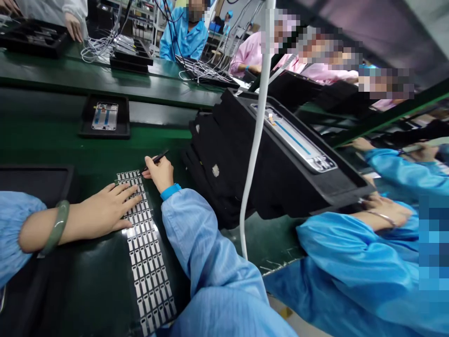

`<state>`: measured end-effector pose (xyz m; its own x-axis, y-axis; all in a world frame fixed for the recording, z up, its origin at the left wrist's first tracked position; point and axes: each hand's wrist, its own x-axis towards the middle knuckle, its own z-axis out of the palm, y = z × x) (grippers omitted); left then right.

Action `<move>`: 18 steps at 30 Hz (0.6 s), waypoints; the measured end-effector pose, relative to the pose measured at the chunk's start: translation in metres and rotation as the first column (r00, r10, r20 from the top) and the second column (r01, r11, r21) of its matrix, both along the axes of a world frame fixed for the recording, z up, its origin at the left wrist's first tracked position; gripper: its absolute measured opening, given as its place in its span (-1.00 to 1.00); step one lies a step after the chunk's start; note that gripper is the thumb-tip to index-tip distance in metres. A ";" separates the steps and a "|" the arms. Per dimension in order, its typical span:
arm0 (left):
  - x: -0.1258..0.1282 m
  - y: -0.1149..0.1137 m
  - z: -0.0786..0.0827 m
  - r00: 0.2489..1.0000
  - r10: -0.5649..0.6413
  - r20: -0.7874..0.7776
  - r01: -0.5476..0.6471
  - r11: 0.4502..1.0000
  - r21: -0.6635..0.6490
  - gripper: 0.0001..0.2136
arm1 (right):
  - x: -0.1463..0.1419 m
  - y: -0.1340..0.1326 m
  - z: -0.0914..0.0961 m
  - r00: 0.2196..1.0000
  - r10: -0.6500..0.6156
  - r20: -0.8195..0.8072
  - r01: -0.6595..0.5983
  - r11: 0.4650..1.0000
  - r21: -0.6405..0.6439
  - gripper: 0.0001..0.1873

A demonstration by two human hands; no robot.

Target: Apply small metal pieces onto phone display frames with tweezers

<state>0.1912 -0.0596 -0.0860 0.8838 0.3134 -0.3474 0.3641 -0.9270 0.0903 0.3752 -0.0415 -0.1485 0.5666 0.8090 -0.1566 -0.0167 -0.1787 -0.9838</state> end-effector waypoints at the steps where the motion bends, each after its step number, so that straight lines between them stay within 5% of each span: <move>1: 0.000 0.001 0.001 1.000 0.006 0.006 -0.006 1.000 -0.007 -0.41 | 0.000 0.001 0.000 1.000 -0.001 -0.006 0.001 1.000 -0.001 -0.83; 7: 0.003 0.007 -0.002 0.998 0.052 0.038 -0.050 0.996 -0.069 -0.42 | 0.000 0.005 0.006 0.993 -0.012 -0.121 0.010 1.000 -0.019 -0.89; 12: 0.003 0.014 -0.005 0.986 0.107 0.127 -0.084 0.982 -0.171 -0.43 | -0.003 -0.005 0.035 0.954 0.046 -0.295 -0.030 0.998 0.059 -0.89; 18: -0.026 0.031 0.036 0.861 0.347 0.373 -0.212 0.910 -0.358 -0.57 | -0.043 -0.025 0.079 0.910 0.215 -0.355 -0.106 0.948 0.301 -0.78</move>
